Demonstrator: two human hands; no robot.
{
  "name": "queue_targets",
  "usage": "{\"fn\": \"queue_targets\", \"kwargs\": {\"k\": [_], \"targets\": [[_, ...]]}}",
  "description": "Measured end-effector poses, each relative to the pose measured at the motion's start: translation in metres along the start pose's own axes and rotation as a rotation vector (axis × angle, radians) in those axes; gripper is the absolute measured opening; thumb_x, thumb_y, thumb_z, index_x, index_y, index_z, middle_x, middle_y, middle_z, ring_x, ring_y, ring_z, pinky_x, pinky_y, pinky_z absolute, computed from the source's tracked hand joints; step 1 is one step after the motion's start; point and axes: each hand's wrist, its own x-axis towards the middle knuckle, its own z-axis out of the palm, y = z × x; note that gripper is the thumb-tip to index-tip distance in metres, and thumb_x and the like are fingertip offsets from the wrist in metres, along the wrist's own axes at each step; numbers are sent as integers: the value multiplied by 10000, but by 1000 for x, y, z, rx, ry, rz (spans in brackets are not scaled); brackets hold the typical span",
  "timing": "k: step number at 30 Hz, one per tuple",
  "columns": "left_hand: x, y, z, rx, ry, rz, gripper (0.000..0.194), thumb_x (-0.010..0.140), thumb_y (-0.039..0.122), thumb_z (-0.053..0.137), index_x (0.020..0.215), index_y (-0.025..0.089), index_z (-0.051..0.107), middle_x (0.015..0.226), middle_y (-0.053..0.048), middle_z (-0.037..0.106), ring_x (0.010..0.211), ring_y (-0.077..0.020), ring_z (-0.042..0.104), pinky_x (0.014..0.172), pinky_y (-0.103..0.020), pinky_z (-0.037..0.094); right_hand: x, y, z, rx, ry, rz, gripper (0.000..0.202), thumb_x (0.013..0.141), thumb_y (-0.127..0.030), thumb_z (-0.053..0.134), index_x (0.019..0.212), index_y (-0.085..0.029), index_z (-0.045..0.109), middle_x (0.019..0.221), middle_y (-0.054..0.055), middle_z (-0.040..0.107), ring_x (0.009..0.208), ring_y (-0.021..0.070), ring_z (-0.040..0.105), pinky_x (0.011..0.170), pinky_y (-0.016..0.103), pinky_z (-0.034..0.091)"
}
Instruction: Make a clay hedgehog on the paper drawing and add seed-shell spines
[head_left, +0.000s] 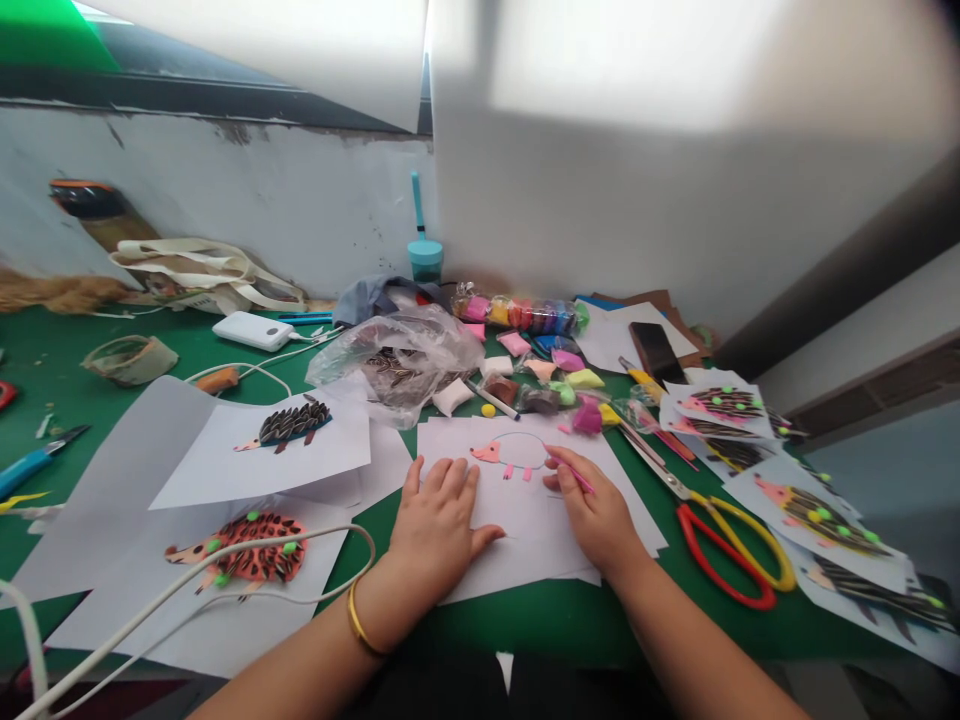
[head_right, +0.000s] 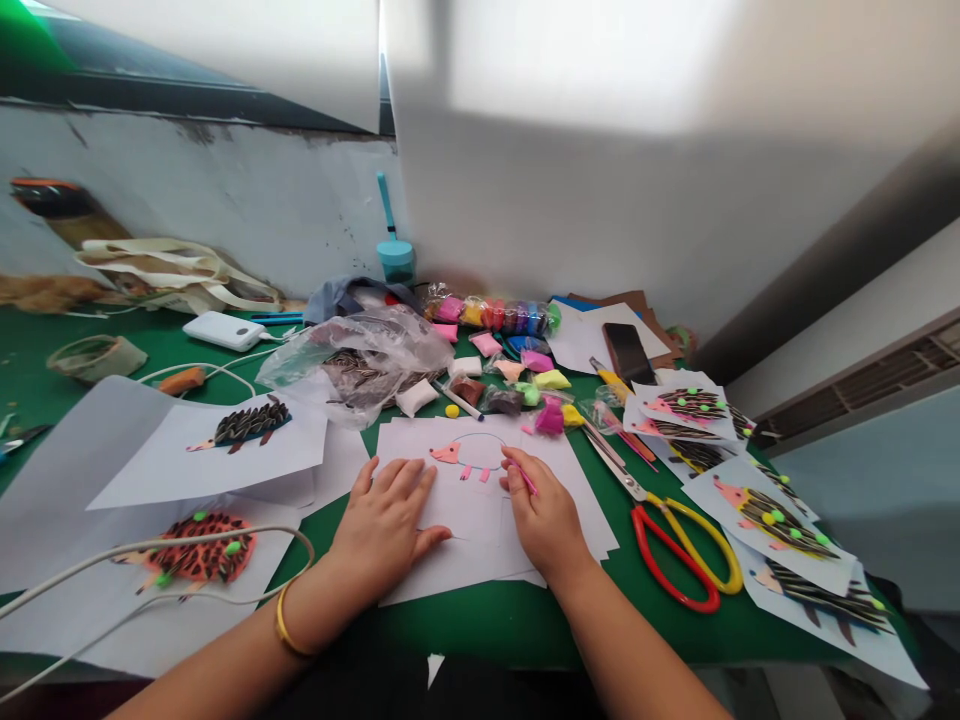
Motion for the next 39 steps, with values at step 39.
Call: {"fn": "queue_targets", "kwargs": {"k": [39], "targets": [[0, -3, 0, -4, 19, -5, 643, 836, 659, 587, 1326, 243, 605, 1385, -118, 583, 1282, -325, 489, 1158, -559, 210, 0, 2, 0, -4, 7, -3, 410, 991, -479, 416, 1272, -243, 599, 1160, 95, 675, 895, 204, 732, 849, 367, 573]]}}
